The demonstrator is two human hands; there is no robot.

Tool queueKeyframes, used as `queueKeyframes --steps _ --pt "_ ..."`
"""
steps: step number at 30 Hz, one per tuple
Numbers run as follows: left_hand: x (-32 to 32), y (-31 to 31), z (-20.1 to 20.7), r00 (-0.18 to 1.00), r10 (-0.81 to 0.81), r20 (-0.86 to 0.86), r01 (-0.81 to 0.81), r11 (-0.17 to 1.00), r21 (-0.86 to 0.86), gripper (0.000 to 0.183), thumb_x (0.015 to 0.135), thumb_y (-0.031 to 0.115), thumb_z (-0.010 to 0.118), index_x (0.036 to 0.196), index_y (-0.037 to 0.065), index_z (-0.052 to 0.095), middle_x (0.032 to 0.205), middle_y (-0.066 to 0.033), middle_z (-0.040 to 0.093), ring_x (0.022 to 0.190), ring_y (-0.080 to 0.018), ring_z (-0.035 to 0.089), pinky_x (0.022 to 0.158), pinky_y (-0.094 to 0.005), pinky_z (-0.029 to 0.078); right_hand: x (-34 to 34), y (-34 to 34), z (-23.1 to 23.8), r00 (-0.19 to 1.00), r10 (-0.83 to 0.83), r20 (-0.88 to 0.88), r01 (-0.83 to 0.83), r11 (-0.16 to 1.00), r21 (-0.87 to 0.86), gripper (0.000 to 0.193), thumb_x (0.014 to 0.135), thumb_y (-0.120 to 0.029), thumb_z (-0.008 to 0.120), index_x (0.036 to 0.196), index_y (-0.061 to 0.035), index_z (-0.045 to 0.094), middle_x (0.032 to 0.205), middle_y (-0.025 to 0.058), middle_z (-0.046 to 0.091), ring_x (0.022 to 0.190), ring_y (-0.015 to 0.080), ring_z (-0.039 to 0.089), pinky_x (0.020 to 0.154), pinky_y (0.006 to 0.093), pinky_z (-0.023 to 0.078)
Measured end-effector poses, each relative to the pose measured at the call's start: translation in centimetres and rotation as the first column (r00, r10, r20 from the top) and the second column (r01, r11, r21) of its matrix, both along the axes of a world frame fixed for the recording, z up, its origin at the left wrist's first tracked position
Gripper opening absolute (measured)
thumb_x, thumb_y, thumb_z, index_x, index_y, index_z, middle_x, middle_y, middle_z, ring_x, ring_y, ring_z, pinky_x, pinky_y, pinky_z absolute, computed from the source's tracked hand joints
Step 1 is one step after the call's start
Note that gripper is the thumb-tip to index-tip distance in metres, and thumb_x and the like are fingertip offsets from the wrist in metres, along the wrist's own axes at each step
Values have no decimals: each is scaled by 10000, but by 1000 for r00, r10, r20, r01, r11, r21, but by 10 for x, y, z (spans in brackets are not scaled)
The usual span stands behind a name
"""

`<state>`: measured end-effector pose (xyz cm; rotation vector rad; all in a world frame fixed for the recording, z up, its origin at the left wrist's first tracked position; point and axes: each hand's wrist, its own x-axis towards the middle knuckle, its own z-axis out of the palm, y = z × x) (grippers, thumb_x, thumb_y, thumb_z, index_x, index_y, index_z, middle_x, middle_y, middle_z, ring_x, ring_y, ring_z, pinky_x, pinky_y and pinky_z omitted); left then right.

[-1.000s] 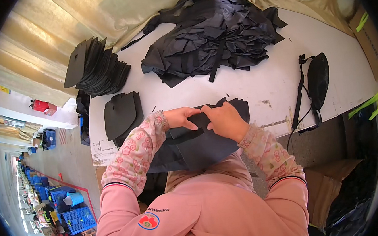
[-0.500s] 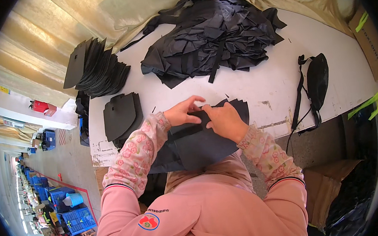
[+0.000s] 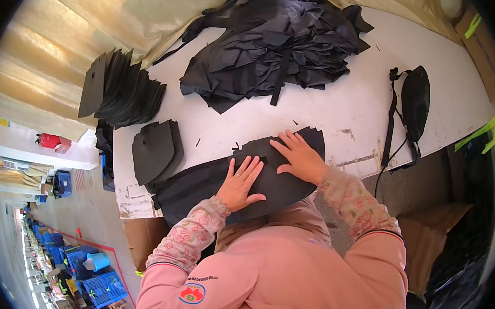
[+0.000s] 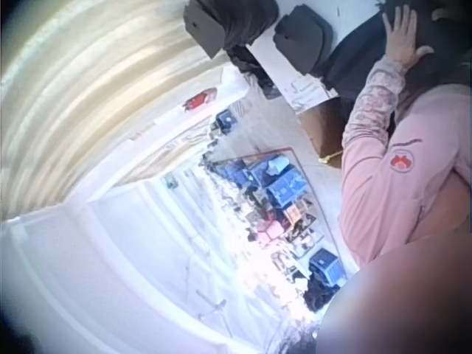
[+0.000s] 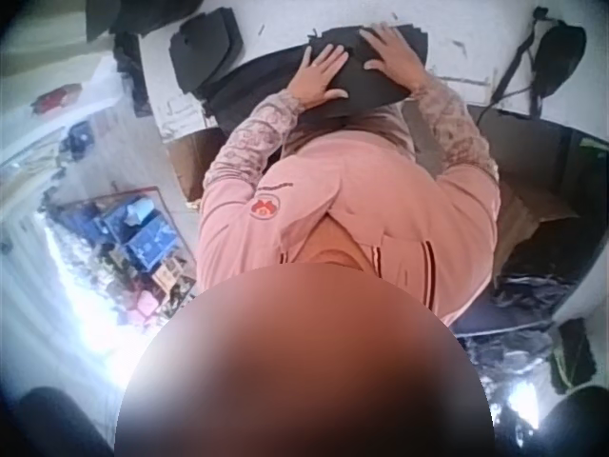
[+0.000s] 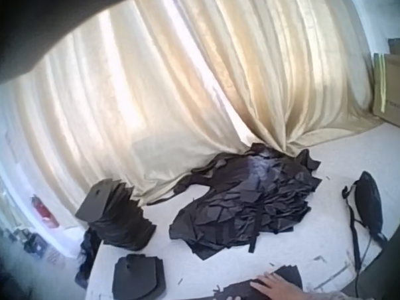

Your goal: Inspecting and handling black fabric pieces at a workstation in a factory environment.

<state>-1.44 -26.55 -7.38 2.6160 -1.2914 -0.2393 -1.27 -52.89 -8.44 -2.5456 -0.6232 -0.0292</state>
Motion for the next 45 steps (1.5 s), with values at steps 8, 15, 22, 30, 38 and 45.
queueKeyframes --steps 8,15,22,30,38,45 --pt "-1 -14 1 998 48 40 -46 997 -66 876 827 556 620 1484 70 306 1558 -132 266 1452 -312 218 1123 -635 148 4 0 -2 1000 12 -10 -12 1000 -28 785 794 -424 692 1447 -120 380 1472 181 382 1382 373 328 1147 465 257" --pt "-4 -8 -12 998 47 33 -44 996 -77 877 851 549 598 1499 59 270 1568 -142 238 1458 -323 198 1121 -648 111 90 -7 38 944 149 -293 -145 989 36 453 783 -249 744 1175 -51 631 1257 158 590 1165 358 545 955 408 452" --pt "-4 -12 -14 998 55 11 -54 993 -103 875 856 574 573 1508 81 261 1573 -117 240 1461 -306 196 1116 -647 138 209 84 27 1000 2 14 -3 996 85 506 767 -206 761 1233 -105 594 1492 196 326 1357 387 341 1087 465 337" --pt "-9 -12 -20 998 64 -5 -64 991 -119 858 872 581 555 1516 100 256 1575 -110 244 1462 -295 205 1117 -644 128 294 23 87 877 -446 179 477 851 -219 1180 559 -360 898 1513 -237 214 1589 133 160 1462 389 127 1053 722 173" --pt "-3 -10 -17 998 69 -2 -68 987 -143 834 877 598 546 1493 92 303 1558 -123 273 1447 -309 235 1118 -639 115 282 -22 31 881 -469 -70 415 833 -365 1003 689 -554 754 1512 -299 240 1586 91 197 1449 380 176 1080 717 151" --pt "-1 -10 -15 996 85 1 -85 991 -107 835 877 590 553 1501 103 287 1568 -105 257 1458 -282 211 1116 -641 125 240 0 1 926 -349 142 374 897 -236 596 803 -278 630 1375 -193 491 1436 82 436 1349 335 370 1078 720 159"
